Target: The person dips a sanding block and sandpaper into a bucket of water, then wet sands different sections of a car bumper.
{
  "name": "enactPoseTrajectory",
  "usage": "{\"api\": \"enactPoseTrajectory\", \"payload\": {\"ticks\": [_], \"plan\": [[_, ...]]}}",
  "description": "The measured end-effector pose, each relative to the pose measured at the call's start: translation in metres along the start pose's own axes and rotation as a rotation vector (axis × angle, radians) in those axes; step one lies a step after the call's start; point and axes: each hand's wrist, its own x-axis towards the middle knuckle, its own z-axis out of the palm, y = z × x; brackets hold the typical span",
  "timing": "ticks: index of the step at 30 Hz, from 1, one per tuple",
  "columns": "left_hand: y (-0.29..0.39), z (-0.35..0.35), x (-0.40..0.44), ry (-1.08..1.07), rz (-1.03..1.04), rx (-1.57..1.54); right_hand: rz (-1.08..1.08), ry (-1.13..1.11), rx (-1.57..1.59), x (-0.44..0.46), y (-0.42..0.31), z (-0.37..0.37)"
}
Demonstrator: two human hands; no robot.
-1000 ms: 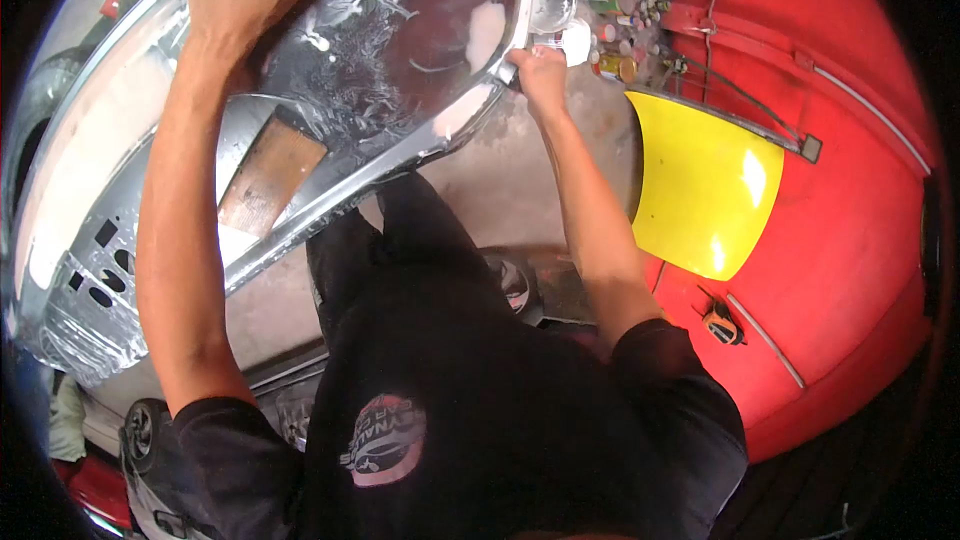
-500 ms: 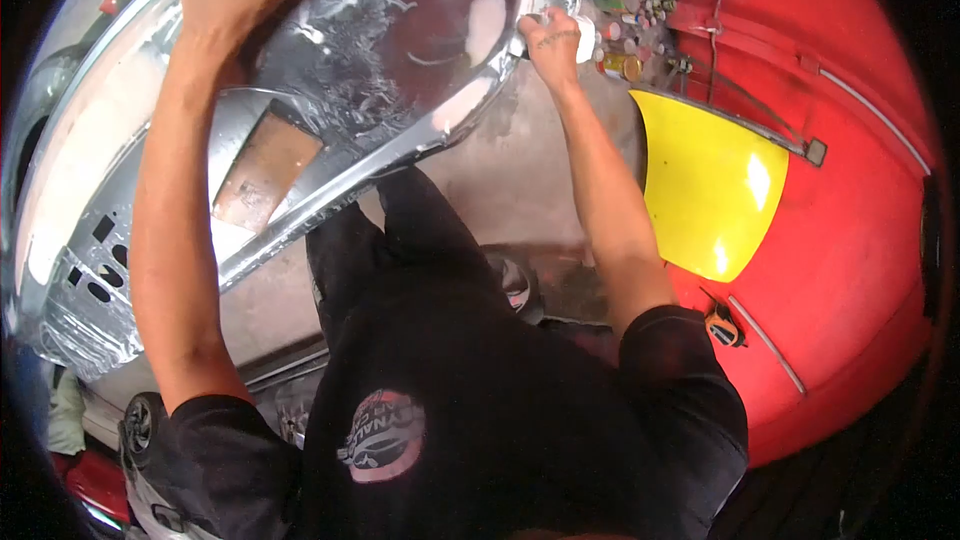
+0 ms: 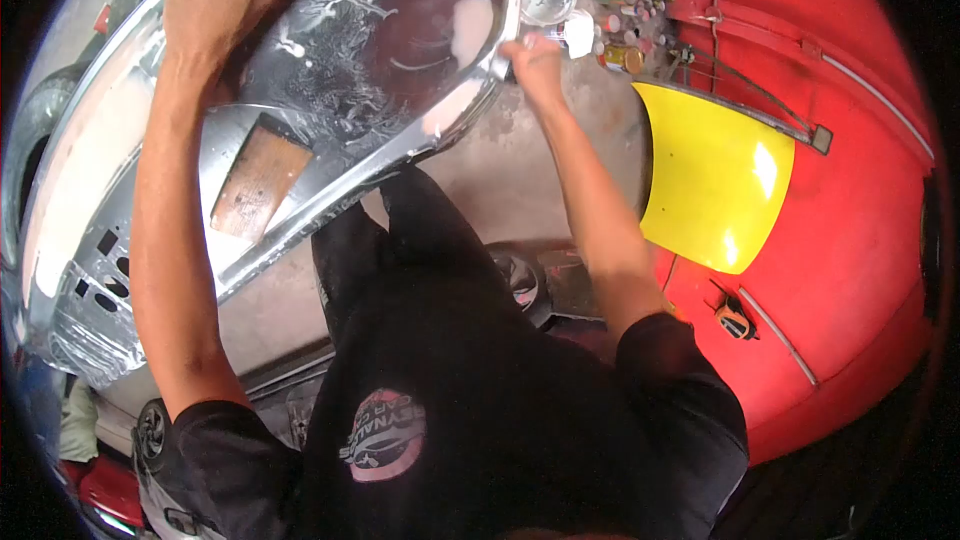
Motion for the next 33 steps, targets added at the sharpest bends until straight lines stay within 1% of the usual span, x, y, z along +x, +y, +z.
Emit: {"api": "enactPoseTrajectory", "payload": {"ticks": [1,2,3,5,6,7,9,10,11,13,14,15,17,18,19,21,22,23,24,25,26,28,29,30,31,32,33], "plan": [[-0.001,0.003,0.0,0.017,0.009,0.025,-0.021,0.044,-0.073,0.01,-0.014,-0.005],[-0.003,0.005,0.001,0.038,0.016,0.055,-0.07,0.031,-0.307,0.013,-0.042,-0.008],[-0.003,0.003,0.001,0.035,0.02,0.056,-0.066,0.033,-0.304,0.007,-0.036,-0.01],[-0.002,-0.004,0.008,-0.094,0.03,0.115,-0.068,-0.013,-0.129,-0.004,-0.009,-0.015],[-0.005,-0.003,0.012,-0.082,0.032,0.123,-0.105,-0.034,-0.024,-0.001,0.027,-0.011],[-0.009,0.0,0.012,-0.084,-0.003,0.086,-0.105,-0.035,-0.021,0.0,0.022,-0.012],[-0.026,0.009,0.01,-0.093,-0.039,0.04,-0.061,-0.045,-0.224,0.001,0.007,-0.018],[-0.039,0.016,0.014,-0.065,0.065,0.147,-0.14,0.001,-0.117,0.006,-0.017,-0.016],[-0.051,0.021,0.015,-0.037,0.169,0.258,-0.141,0.003,-0.116,0.006,-0.023,-0.018],[-0.05,0.022,0.013,-0.058,0.147,0.265,-0.101,-0.009,-0.102,0.001,-0.024,-0.02],[-0.05,0.022,0.015,-0.067,0.121,0.274,-0.273,-0.05,-0.249,0.006,0.016,-0.026],[-0.052,0.022,0.019,-0.06,0.126,0.28,-0.28,-0.045,-0.242,0.005,0.008,-0.026],[-0.058,0.025,0.015,-0.006,0.187,0.266,-0.019,-0.115,-0.094,-0.016,-0.014,-0.028],[-0.059,0.025,0.014,-0.007,0.186,0.264,-0.075,-0.119,-0.053,-0.001,-0.003,-0.028],[-0.059,0.026,0.014,0.002,0.184,0.256,-0.073,-0.117,-0.056,0.011,-0.007,-0.03],[-0.056,0.025,0.014,0.003,0.19,0.252,-0.169,-0.112,-0.28,0.03,-0.02,-0.034],[-0.053,0.024,0.014,-0.048,0.161,0.268,-0.06,-0.062,-0.031,0.007,-0.036,-0.031],[-0.051,0.022,0.017,-0.085,0.13,0.29,-0.062,-0.056,-0.023,0.003,-0.02,-0.028],[-0.055,0.024,0.017,-0.057,0.153,0.306,-0.016,-0.104,0.067,-0.002,0.008,-0.023],[-0.056,0.023,0.018,-0.06,0.159,0.305,0.039,-0.15,0.153,-0.009,0.017,-0.021],[-0.056,0.022,0.018,-0.09,0.155,0.313,0.045,-0.144,0.153,-0.004,0.024,-0.023],[-0.055,0.022,0.019,-0.115,0.16,0.317,-0.046,-0.118,-0.027,0.023,0.005,-0.029],[-0.055,0.024,0.018,-0.066,0.179,0.298,-0.088,-0.106,-0.114,0.031,-0.009,-0.031],[-0.056,0.026,0.016,-0.018,0.2,0.28,-0.072,-0.125,-0.162,0.022,-0.034,-0.033],[-0.057,0.027,0.014,-0.028,0.211,0.28,-0.061,-0.118,-0.155,0.015,-0.008,-0.029],[-0.058,0.027,0.013,-0.036,0.197,0.287,-0.064,-0.103,-0.028,0.008,0.028,-0.024],[-0.058,0.028,0.017,-0.032,0.182,0.3,-0.08,-0.088,0.101,0.013,0.048,-0.02]]}}
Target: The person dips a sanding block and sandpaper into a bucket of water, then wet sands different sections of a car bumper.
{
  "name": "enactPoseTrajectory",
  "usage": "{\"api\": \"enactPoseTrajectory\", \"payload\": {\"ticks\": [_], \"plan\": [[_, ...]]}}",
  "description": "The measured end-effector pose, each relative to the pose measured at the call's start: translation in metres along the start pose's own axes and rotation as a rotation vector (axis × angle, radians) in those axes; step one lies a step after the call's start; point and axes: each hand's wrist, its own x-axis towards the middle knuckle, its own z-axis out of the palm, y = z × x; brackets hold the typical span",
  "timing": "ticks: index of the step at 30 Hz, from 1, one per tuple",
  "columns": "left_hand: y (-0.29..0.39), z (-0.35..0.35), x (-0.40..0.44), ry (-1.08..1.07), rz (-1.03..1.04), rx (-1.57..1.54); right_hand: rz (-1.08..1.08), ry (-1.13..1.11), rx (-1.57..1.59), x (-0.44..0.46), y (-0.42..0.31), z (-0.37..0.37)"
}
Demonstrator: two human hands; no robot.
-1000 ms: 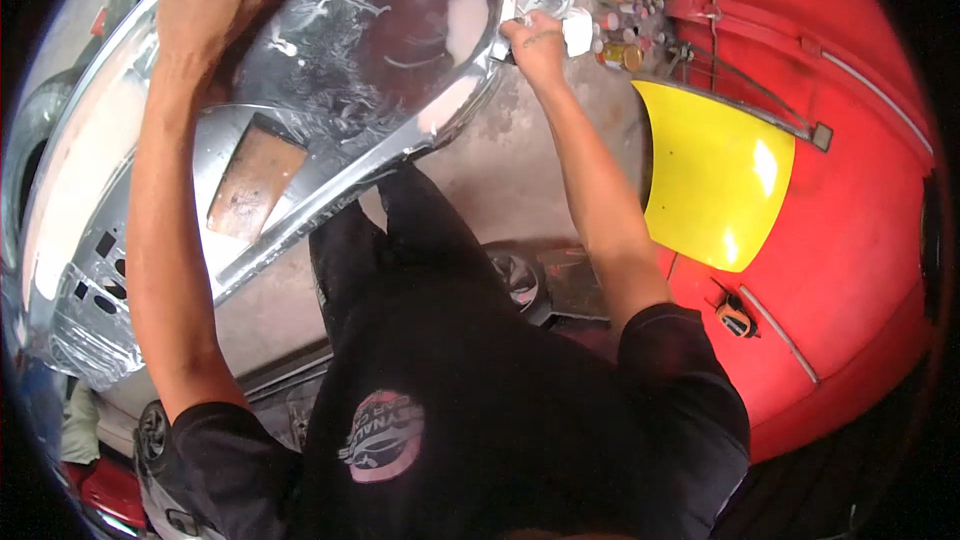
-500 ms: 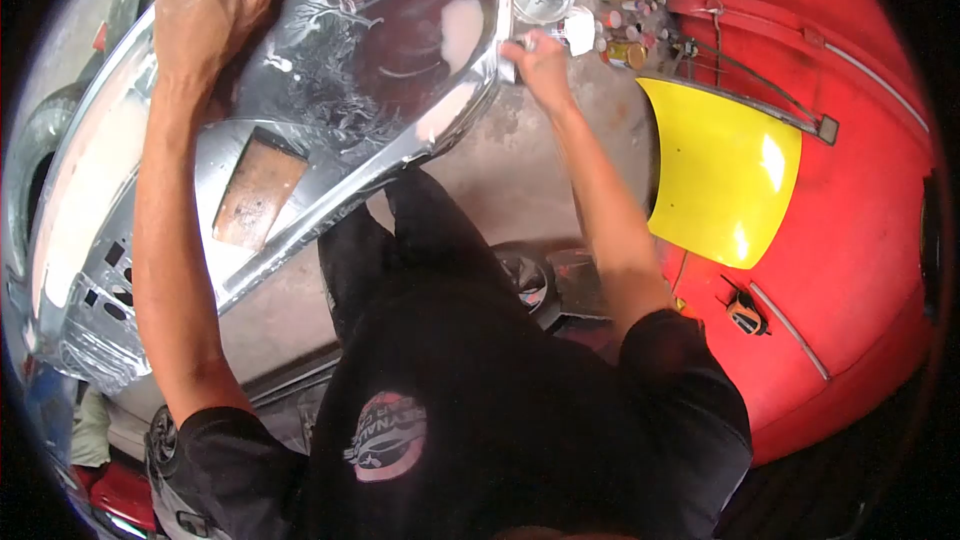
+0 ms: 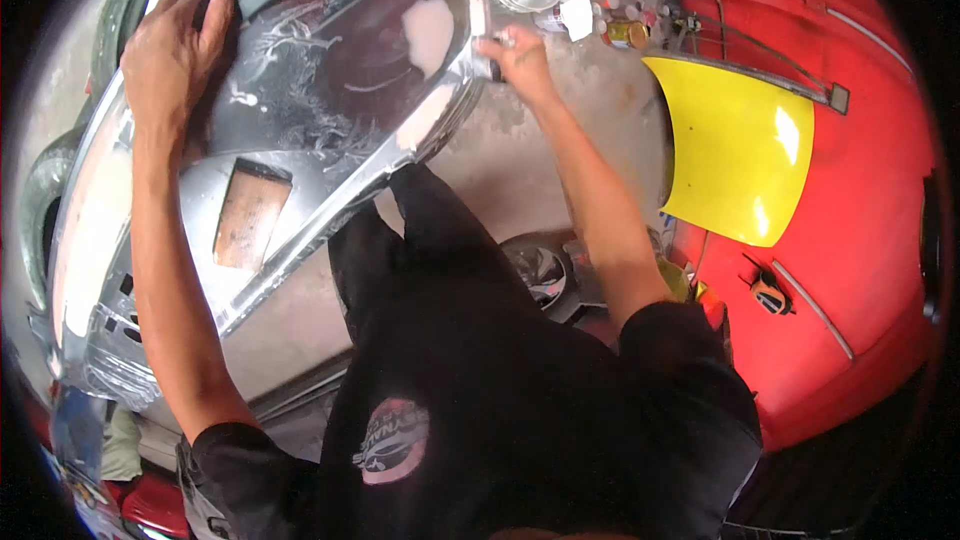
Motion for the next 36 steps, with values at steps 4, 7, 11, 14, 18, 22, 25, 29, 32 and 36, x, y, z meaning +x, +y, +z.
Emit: {"api": "enactPoseTrajectory", "payload": {"ticks": [4,7,11,14,18,22,25,29,32,36], "plan": [[0.002,-0.001,-0.001,-0.028,-0.013,-0.007,-0.078,-0.031,-0.202,0.014,-0.055,-0.005],[0.004,-0.004,-0.001,-0.03,-0.008,-0.021,-0.074,0.016,-0.362,0.015,-0.073,-0.006],[0.008,-0.006,0.001,-0.06,-0.04,0.007,-0.049,-0.019,-0.272,-0.004,-0.045,-0.007],[0.009,-0.008,0.002,-0.082,-0.041,0.009,-0.236,0.07,-0.367,0.028,-0.066,-0.005],[0.014,-0.007,0.003,-0.081,-0.054,0.016,-0.18,0.055,-0.213,-0.005,-0.05,-0.003],[0.016,-0.009,0.004,-0.113,-0.068,0.041,-0.066,0.029,-0.247,-0.001,-0.069,-0.004],[0.019,-0.006,0.002,-0.1,-0.088,0.008,-0.2,0.066,-0.277,0.024,-0.061,-0.003],[0.017,-0.006,0.007,-0.126,-0.092,0.037,-0.157,0.08,-0.222,-0.007,-0.042,-0.005],[0.014,-0.006,0.004,-0.129,-0.069,0.049,-0.029,0.023,-0.15,0.004,-0.046,-0.004],[0.018,-0.008,0.002,-0.148,-0.075,0.047,-0.112,0.079,-0.182,0.0,-0.023,0.004]]}}
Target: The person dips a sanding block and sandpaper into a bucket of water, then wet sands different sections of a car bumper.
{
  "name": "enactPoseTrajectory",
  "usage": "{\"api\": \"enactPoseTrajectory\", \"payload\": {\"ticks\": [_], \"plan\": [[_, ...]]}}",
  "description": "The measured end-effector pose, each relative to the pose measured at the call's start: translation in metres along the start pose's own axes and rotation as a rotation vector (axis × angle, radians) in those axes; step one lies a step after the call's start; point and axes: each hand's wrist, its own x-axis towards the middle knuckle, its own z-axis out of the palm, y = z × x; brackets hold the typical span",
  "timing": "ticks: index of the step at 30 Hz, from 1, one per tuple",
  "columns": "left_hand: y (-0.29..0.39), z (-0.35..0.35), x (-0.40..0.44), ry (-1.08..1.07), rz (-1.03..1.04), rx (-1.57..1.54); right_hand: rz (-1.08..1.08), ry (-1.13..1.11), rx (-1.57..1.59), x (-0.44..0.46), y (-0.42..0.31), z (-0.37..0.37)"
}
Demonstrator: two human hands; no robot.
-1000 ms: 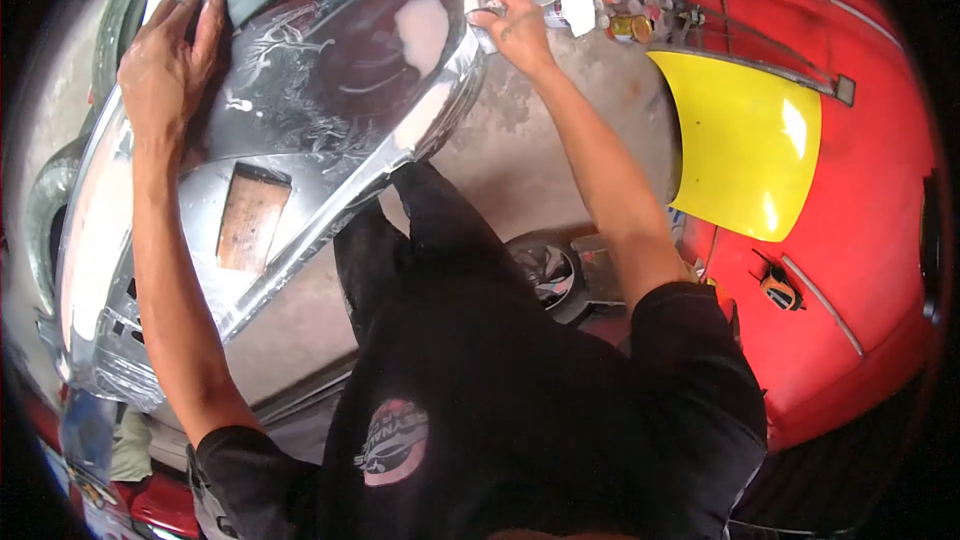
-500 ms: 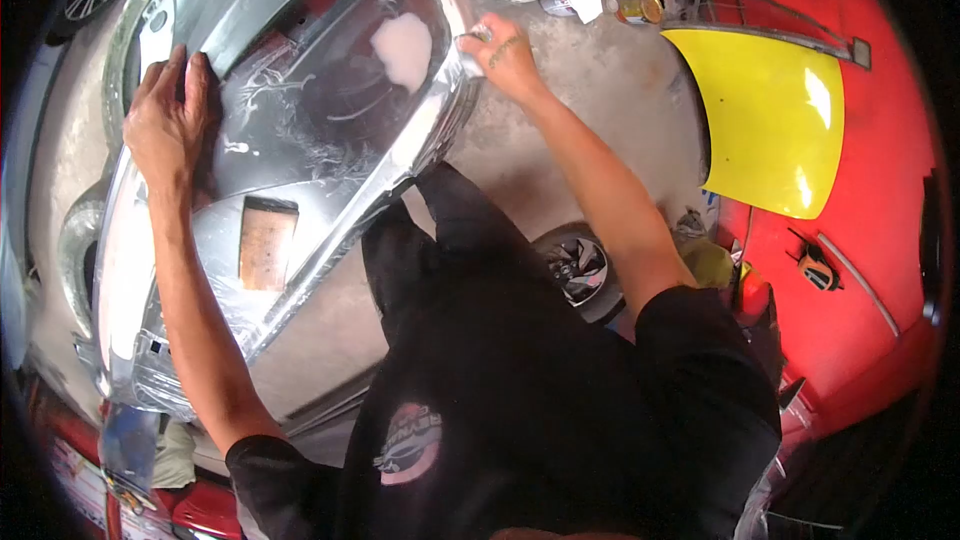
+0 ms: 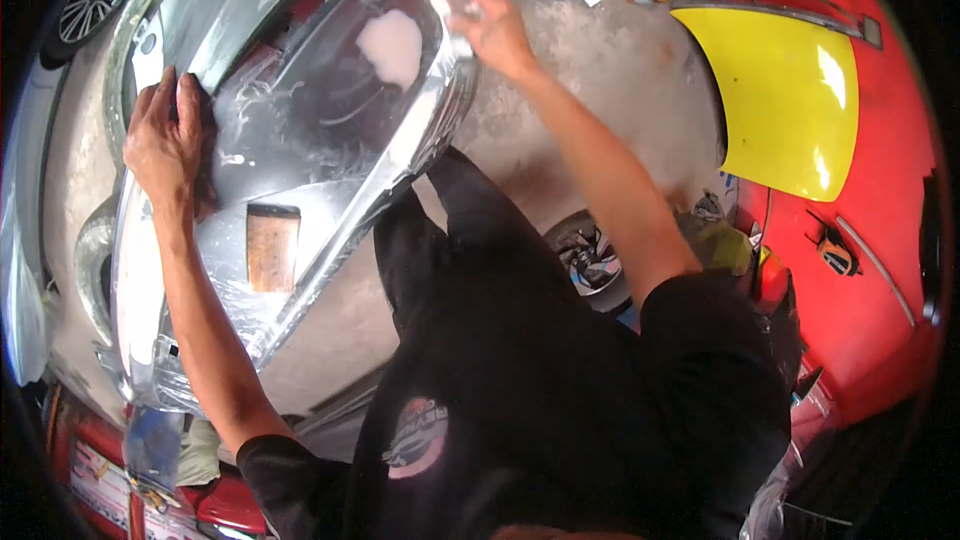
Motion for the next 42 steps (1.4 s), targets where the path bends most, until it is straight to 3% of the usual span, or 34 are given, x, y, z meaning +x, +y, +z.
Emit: {"api": "enactPoseTrajectory", "payload": {"ticks": [2,4,6,8,14,16,17,20,23,26,29,34,36,37,42], "plan": [[0.0,0.0,0.006,-0.006,-0.013,0.024,-0.018,0.039,0.117,-0.01,-0.001,-0.002],[-0.002,0.001,0.005,0.044,0.04,0.001,0.176,-0.064,-0.002,-0.028,-0.021,-0.009],[0.001,-0.001,0.003,0.048,0.029,-0.009,0.169,-0.026,0.108,-0.004,-0.011,-0.001],[0.003,-0.001,0.001,0.049,0.026,-0.012,0.126,-0.006,-0.026,0.016,-0.027,-0.008],[0.0,-0.002,0.001,0.037,0.027,0.022,0.081,-0.014,-0.042,-0.02,-0.025,-0.01],[0.005,-0.004,0.002,0.033,0.009,0.008,-0.087,-0.011,-0.156,0.017,-0.029,-0.011],[0.005,-0.003,0.003,0.034,0.013,0.012,0.046,-0.02,-0.101,0.022,-0.036,-0.01],[0.002,-0.001,0.006,0.045,0.022,-0.002,0.026,0.041,0.106,-0.015,-0.015,-0.004],[-0.003,-0.001,0.003,0.013,0.018,0.024,0.133,-0.028,0.035,-0.017,-0.02,-0.007],[-0.001,-0.001,0.004,0.019,0.016,0.026,0.028,-0.007,-0.072,0.026,-0.04,-0.013],[0.001,0.0,0.004,0.046,0.046,0.017,0.011,0.04,-0.03,-0.012,-0.024,-0.008],[-0.001,-0.001,0.003,0.064,0.074,0.013,0.002,0.058,0.035,0.001,-0.032,-0.008],[0.002,0.0,0.004,0.06,0.049,0.0,-0.128,0.049,-0.055,0.035,-0.036,-0.007],[0.002,0.0,0.002,0.042,0.022,-0.009,-0.049,0.024,-0.03,0.03,-0.041,-0.009],[-0.003,0.0,0.004,0.03,0.042,-0.008,-0.052,0.042,0.015,-0.002,-0.026,-0.008]]}}
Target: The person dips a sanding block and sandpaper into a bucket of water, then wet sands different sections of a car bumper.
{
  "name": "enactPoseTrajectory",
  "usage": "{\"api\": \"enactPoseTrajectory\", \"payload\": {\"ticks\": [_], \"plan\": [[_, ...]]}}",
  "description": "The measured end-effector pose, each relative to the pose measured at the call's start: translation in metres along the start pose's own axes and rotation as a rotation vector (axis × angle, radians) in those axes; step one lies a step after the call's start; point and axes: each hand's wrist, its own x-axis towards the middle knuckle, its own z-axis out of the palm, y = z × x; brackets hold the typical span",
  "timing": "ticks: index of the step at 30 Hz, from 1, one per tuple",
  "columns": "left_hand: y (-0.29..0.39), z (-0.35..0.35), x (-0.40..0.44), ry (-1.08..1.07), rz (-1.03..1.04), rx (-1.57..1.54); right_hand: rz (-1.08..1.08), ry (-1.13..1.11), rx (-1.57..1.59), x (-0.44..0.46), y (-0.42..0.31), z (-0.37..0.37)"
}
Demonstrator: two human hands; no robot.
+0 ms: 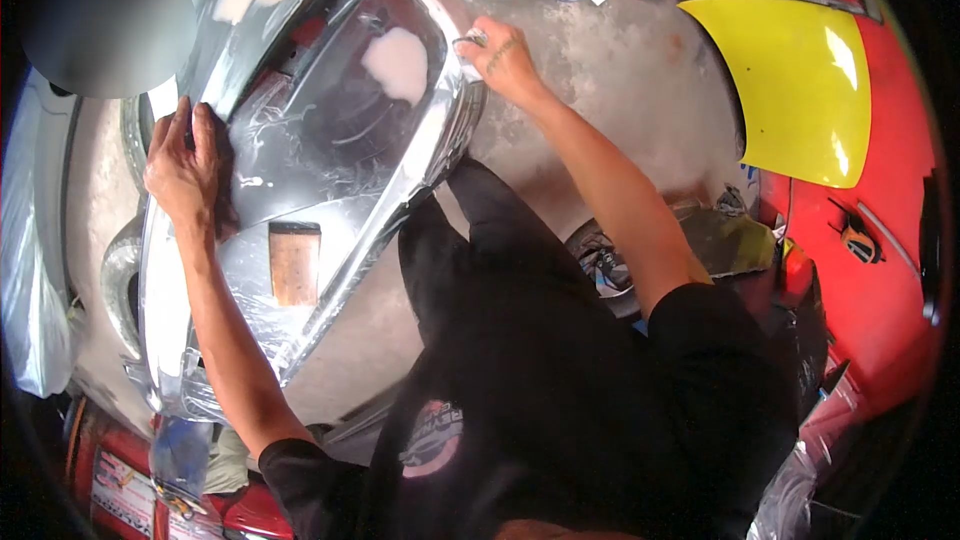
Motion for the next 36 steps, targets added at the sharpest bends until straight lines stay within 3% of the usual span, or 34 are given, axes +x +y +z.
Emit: {"api": "enactPoseTrajectory", "payload": {"ticks": [4,11,14,19,24,26,30,32,36], "plan": [[0.004,-0.003,0.0,-0.047,-0.025,0.018,-0.028,-0.091,-0.075,0.044,-0.014,-0.002],[0.006,-0.004,-0.001,-0.066,-0.035,-0.02,0.054,-0.083,-0.023,0.006,0.008,0.001],[0.009,-0.004,-0.001,-0.058,-0.051,-0.024,-0.134,-0.009,-0.12,0.041,0.001,0.003],[-0.003,0.003,0.0,-0.062,-0.036,-0.036,0.1,-0.073,0.029,-0.018,0.007,-0.003],[0.011,-0.006,-0.001,-0.041,-0.015,-0.002,-0.028,-0.002,-0.084,0.023,0.003,0.003],[0.007,-0.003,-0.002,-0.045,0.01,0.024,0.122,-0.002,-0.024,0.004,0.0,0.002],[0.003,0.0,-0.002,-0.051,-0.017,-0.011,0.14,0.008,0.023,-0.022,0.008,0.005],[0.005,0.0,-0.002,-0.059,-0.061,-0.065,-0.021,-0.009,-0.046,0.015,0.009,0.003],[0.0,0.002,-0.003,-0.036,0.007,-0.029,-0.031,0.014,-0.031,0.014,0.005,0.003]]}}
